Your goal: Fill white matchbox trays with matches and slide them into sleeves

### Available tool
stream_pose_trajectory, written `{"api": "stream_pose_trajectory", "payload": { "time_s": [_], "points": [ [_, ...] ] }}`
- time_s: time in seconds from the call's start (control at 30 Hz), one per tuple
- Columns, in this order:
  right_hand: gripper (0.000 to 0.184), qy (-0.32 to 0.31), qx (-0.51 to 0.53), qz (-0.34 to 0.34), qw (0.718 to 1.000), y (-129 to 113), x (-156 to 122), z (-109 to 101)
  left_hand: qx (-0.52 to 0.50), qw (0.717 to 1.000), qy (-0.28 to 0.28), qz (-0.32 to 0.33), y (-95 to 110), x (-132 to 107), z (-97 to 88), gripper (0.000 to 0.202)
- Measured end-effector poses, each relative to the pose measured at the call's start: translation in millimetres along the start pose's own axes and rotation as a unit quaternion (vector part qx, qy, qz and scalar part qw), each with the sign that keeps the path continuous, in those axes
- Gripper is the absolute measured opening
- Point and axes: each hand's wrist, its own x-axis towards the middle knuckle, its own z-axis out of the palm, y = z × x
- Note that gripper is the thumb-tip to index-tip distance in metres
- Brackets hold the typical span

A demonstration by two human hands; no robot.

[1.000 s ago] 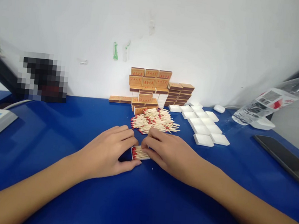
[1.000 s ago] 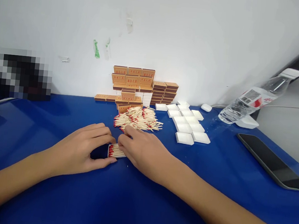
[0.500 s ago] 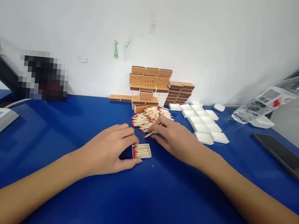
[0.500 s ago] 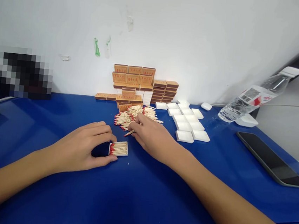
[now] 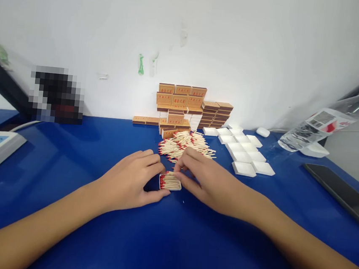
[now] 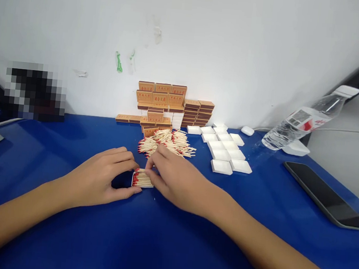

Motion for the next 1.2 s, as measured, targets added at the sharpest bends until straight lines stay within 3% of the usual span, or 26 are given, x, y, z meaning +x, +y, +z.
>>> {"api": "stream_pose_trajectory", "payload": {
  "time_s": [0.2, 0.43, 0.73, 0.93, 1.2],
  "points": [
    [0.012, -0.034, 0.037, 0.022, 0.999, -10, -2, 8, 0.000, 1.000, 0.005, 0.003, 1, 0, -0.3, 0.027],
    [0.012, -0.001, 0.032, 0.028, 0.999, -4, -1, 8, -0.001, 1.000, 0.000, -0.004, -1, 1, 0.5, 0.029],
    [0.011, -0.002, 0.035, 0.011, 0.999, -1, -2, 7, -0.003, 1.000, -0.010, -0.009, 0, 0, -0.4, 0.031],
    [0.008, -0.043, 0.023, 0.028, 0.998, 1, -4, -4, -0.009, 1.000, -0.012, -0.012, -2, -1, -0.5, 0.030],
    [0.011, -0.072, 0.022, 0.017, 0.997, 1, -4, -2, -0.006, 1.000, -0.010, -0.010, -1, 0, -2.0, 0.029]
  ]
}}
